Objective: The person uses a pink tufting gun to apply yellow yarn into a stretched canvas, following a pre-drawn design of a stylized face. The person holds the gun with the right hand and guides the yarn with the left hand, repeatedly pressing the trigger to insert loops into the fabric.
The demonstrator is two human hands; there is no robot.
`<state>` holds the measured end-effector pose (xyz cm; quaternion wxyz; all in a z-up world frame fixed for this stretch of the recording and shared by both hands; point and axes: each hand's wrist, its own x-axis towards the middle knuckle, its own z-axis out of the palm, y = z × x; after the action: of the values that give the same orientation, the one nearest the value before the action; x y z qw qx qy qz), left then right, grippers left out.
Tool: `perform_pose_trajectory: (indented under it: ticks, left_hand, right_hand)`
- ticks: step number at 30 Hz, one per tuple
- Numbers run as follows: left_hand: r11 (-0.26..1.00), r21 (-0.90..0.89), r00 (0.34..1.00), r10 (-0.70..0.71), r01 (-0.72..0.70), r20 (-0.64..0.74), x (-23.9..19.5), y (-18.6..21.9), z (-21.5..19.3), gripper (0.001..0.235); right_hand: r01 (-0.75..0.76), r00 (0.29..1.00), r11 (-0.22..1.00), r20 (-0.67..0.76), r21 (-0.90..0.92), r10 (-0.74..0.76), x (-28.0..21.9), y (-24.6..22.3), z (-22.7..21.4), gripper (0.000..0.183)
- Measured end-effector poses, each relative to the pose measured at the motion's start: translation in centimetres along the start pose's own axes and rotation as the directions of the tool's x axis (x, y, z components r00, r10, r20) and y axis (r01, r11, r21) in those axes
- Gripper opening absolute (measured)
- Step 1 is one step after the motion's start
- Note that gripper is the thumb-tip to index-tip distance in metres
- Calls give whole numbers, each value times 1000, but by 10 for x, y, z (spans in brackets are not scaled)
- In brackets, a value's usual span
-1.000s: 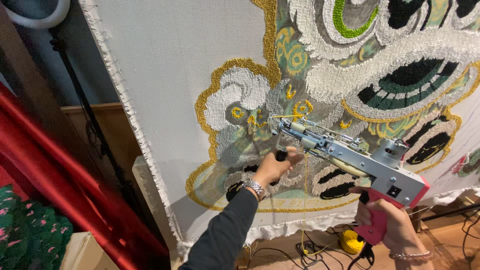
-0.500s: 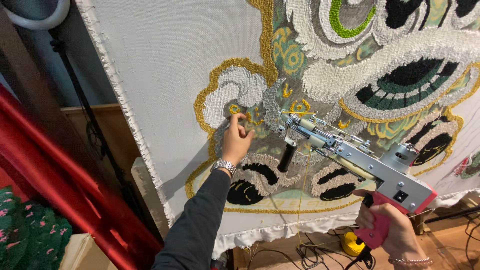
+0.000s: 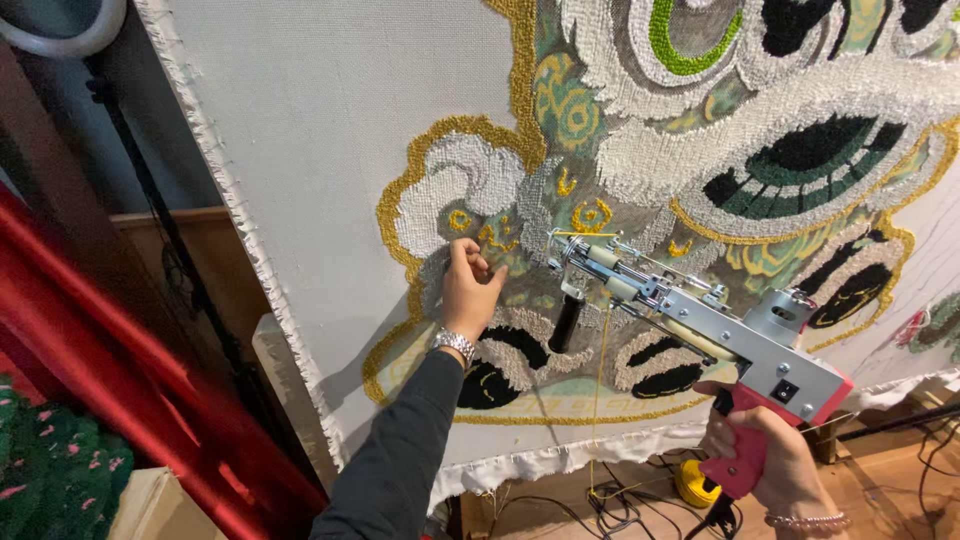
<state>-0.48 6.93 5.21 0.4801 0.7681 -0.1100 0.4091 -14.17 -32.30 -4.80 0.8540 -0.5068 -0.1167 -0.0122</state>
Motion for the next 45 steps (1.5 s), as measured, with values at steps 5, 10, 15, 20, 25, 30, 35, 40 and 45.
perform_pose_trajectory:
  ticks: [5, 10, 15, 20, 25, 30, 35, 40, 45]
  left_hand:
    - [979, -123, 982, 149, -163, -118, -35, -8, 27, 34]
    - [917, -396, 966, 140, -44, 216, -66, -14, 72, 53]
    - [807, -504, 901, -77, 307, 426, -74, -7, 92, 46]
    - [732, -391, 814, -392, 558, 429, -92, 21, 83, 33]
    - [524, -598, 795, -415, 606, 443, -101, 54, 79, 29]
    - [543, -655, 851, -335, 525, 404, -101, 76, 97, 28]
    - [562, -668, 871, -257, 487, 419, -88, 89, 110, 27]
    - [464, -676, 819, -371, 572, 438, -81, 103, 83, 11]
    - [379, -674, 748, -520, 635, 412, -67, 128, 45, 13]
  right_hand:
    - [-15, 999, 1000, 38, -8, 15, 4, -2, 7, 60]
    - [-82, 991, 997, 111, 12, 80, 17, -14, 13, 60]
    - [-60, 957, 997, 280, -52, 72, 30, -38, 6, 58]
    - [-107, 894, 994, 434, -29, 109, 33, -80, 26, 70]
    - [-33, 930, 999, 365, 6, 29, 39, -84, 52, 68]
    - [-175, 832, 852, 389, -493, 396, 88, -17, 54, 66]
    - [123, 713, 445, 391, -887, 582, 128, 17, 15, 38]
    - [44, 965, -463, -83, -885, 250, 123, -106, -156, 39]
    - [-460, 780, -650, -625, -605, 30, 9, -238, -295, 47]
